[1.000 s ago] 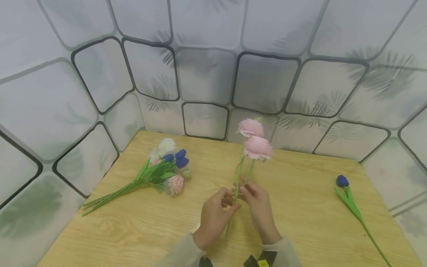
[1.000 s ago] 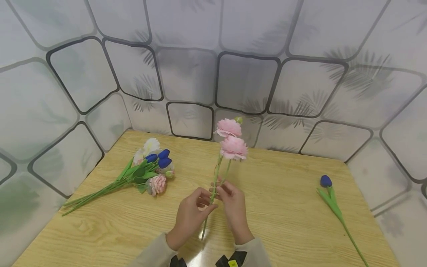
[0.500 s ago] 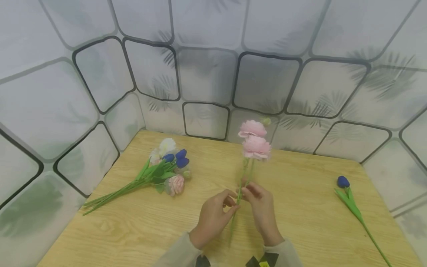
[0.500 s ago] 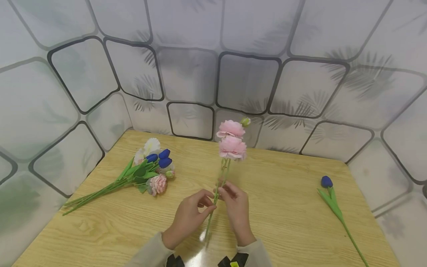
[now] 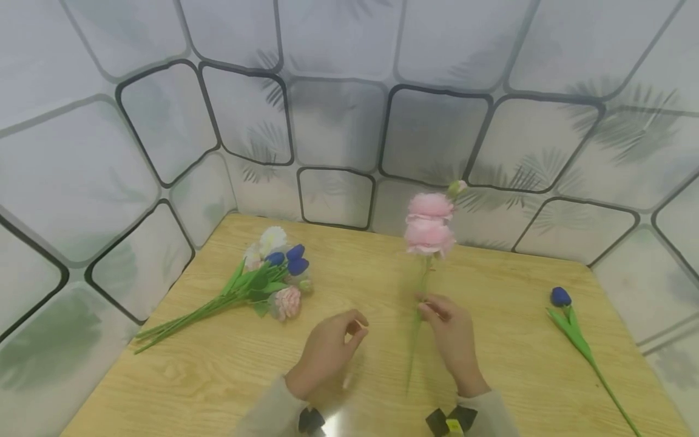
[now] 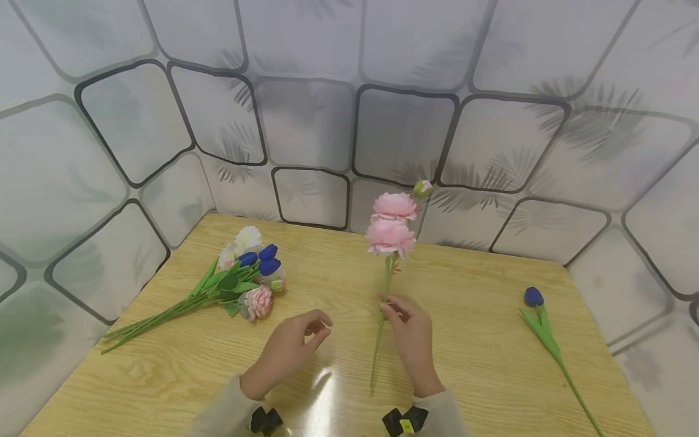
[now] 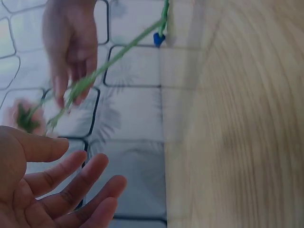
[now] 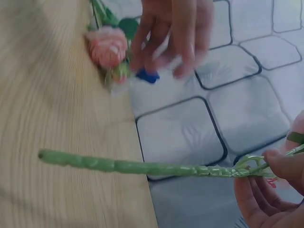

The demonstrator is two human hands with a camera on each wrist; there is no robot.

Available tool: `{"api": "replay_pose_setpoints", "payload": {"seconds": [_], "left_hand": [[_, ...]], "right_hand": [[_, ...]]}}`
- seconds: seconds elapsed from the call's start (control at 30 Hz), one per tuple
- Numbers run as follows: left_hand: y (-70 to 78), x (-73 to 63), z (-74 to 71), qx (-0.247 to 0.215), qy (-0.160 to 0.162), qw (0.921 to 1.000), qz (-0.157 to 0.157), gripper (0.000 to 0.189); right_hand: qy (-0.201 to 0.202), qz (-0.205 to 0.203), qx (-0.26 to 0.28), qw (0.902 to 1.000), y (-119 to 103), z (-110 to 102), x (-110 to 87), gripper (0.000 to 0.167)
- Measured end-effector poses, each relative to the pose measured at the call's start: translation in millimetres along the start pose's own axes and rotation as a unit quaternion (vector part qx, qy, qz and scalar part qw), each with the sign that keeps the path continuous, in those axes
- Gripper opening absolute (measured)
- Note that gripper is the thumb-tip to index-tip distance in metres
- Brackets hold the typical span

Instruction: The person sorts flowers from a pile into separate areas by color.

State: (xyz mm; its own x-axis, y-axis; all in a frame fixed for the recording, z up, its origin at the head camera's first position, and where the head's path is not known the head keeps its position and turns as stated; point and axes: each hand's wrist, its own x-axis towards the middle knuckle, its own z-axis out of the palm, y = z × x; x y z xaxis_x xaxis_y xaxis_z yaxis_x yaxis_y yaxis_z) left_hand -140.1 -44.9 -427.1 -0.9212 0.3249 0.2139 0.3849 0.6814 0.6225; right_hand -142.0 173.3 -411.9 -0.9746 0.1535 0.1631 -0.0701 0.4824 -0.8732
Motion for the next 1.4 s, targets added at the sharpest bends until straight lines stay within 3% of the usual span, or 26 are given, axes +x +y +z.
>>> {"api": "replay_pose_setpoints", "payload": {"seconds": [0.23, 0.4, 0.5, 0.77, 0.97, 1.1, 1.27, 1.4], "left_hand": [[-31.1, -3.8, -35.7, 0.022, 0.058, 0.997, -0.047, 0.011], [-52.2, -6.7, -67.6, 0.019, 0.083, 0.9911, -0.102, 0.018], [-66.7, -9.6, -84.4, 0.019, 0.099, 0.9868, -0.126, 0.022], [-103.9, -20.4, -119.5, 0.083, 0.144, 0.9746, -0.15, 0.023], [-128.9, -24.9, -131.8, 0.122, 0.181, 0.9635, -0.156, 0.022], [-144.1, -28.8, -135.9, 0.137, 0.188, 0.9562, -0.178, 0.023], [-160.3, -33.3, -140.3, 0.157, 0.177, 0.9511, -0.198, 0.023], [-168.1, -36.4, -142.7, 0.168, 0.152, 0.9552, -0.191, 0.027]], "right_hand": [[0.026, -0.048, -0.094, 0.9941, 22.6, -32.5, 9.0, 0.02], [0.04, -0.065, -0.155, 0.9849, 42.3, -53.3, 12.9, 0.016], [0.039, -0.058, -0.192, 0.9789, 51.2, -64.0, 13.4, 0.014], [0.02, -0.025, -0.242, 0.9698, 70.9, -84.9, 11.3, 0.016], [-0.014, 0.024, -0.268, 0.963, 82.0, -97.2, 12.9, 0.021], [-0.034, 0.049, -0.284, 0.9569, 86.9, -105.2, 15.0, 0.022], [-0.054, 0.065, -0.296, 0.9515, 94.8, -114.3, 15.9, 0.025], [-0.067, 0.076, -0.301, 0.9483, 101.8, -120.4, 15.1, 0.027]]}}
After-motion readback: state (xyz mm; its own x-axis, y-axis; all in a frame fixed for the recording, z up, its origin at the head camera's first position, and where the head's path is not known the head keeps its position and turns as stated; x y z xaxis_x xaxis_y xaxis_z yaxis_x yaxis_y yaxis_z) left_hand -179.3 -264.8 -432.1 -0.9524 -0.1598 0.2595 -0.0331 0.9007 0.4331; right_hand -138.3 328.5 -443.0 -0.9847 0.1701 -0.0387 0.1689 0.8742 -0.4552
